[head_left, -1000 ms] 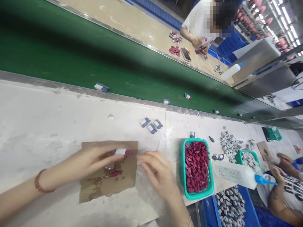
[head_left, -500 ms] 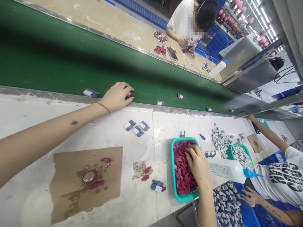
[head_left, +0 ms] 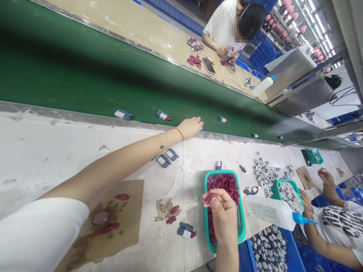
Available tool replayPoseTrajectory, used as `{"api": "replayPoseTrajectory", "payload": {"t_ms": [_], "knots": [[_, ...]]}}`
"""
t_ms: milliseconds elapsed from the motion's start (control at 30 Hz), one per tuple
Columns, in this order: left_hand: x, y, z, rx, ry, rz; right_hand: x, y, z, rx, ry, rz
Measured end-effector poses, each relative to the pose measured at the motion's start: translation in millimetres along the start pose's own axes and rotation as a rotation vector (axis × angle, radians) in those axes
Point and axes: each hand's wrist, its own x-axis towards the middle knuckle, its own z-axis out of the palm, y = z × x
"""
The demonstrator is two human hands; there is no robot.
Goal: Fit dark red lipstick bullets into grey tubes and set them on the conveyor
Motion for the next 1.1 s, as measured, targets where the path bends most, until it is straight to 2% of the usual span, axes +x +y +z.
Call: {"api": "replayPoseTrajectory", "payload": {"t_ms": [100, 167, 300, 400, 467, 600, 700, 800, 900, 1000, 1100], "knots": [[-10, 7, -6.7, -0.101, 0.024, -0.044, -9, 11, 25, -0.072, -0.119, 0.036], [-26, 7, -16.0, -0.192, 0.032, -0.081, -15, 21, 44, -0.166, -0.203, 0.047], [-89, -5, -45.7, -0.402, -0.033, -0.173, -20, 33, 81, -0.394, -0.360, -0.055], [-153, -23, -71.6, -0.554, -0.082, -0.224, -17, 36, 103, -0.561, -0.556, -0.218], [-198, -38, -84.0, -0.730, -0.070, -0.288, -13, 37, 114, -0.630, -0.656, -0.371], [-273, -55, -88.0, -0.991, 0.097, -0.468, -11, 45, 135, -0.671, -0.800, -0.682], [-310, -53, -79.1, -1.048, 0.256, -0.570, -11, 52, 148, -0.703, -0.849, -0.836], [-329, -46, -69.5, -1.033, 0.379, -0.653, -11, 57, 158, -0.795, -0.854, -0.936], [-334, -42, -62.4, -1.002, 0.466, -0.681, -10, 59, 161, -0.894, -0.832, -1.005], [-334, -43, -58.1, -0.978, 0.477, -0.656, -11, 57, 159, -0.917, -0.829, -0.982], [-334, -44, -55.4, -1.044, 0.452, -0.638, -12, 55, 158, -0.911, -0.857, -0.941]]}}
